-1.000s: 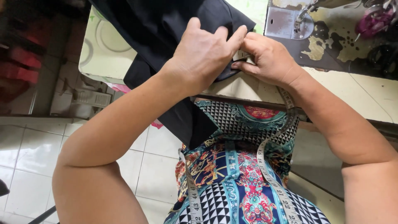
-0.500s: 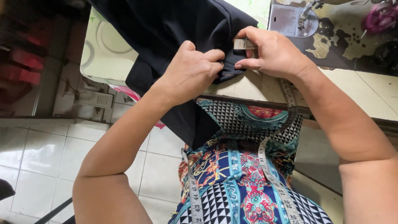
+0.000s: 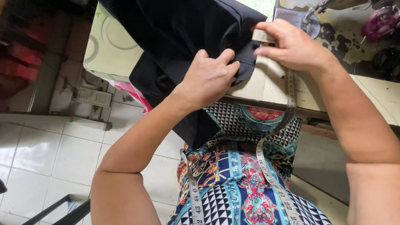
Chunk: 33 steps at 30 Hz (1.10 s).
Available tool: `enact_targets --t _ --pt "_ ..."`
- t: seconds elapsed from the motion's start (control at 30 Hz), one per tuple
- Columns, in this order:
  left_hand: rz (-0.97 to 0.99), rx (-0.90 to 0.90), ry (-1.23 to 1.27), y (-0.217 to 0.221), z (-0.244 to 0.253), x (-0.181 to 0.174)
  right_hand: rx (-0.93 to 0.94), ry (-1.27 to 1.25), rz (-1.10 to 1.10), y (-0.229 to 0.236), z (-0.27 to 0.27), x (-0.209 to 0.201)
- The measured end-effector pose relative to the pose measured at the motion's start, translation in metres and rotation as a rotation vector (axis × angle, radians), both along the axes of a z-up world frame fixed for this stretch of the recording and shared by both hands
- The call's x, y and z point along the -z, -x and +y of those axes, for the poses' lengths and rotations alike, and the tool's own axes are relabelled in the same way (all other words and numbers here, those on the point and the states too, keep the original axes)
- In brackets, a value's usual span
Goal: Measuring and marking a black garment using a tape measure and chalk on a sewing table.
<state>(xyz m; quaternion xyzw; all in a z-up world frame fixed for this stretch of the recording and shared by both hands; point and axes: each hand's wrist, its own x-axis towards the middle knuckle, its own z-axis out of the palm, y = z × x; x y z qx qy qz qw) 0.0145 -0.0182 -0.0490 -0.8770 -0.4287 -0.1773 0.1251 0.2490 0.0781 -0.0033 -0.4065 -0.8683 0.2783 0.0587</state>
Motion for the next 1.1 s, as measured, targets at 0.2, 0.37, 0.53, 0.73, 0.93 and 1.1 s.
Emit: enact_targets --t 0.2,0.37,0.53,0.73,0.93,1.1 --pt "-0.053 0.027 0.051 0.002 0.002 0.0 0.158 0.057 0.16 -0.012 -0.035 0.0" --pt "-0.079 0.009 0.004 0.001 -0.001 -0.002 0.092 -0.199 0.222 0.01 -0.059 0.012" --pt "-0.085 0.001 -0.076 0.0 -0.005 -0.003 0.221 -0.276 0.197 0.013 -0.061 0.028" --pt "0.004 -0.01 -0.06 -0.004 -0.007 -0.001 0.197 -0.344 0.072 -0.001 -0.071 0.017" --pt "-0.009 -0.007 -0.061 -0.005 -0.007 0.0 0.282 -0.194 0.097 -0.013 -0.074 0.008" --pt "-0.014 -0.009 -0.05 -0.004 -0.009 -0.002 0.25 -0.209 0.172 -0.013 -0.066 0.018"
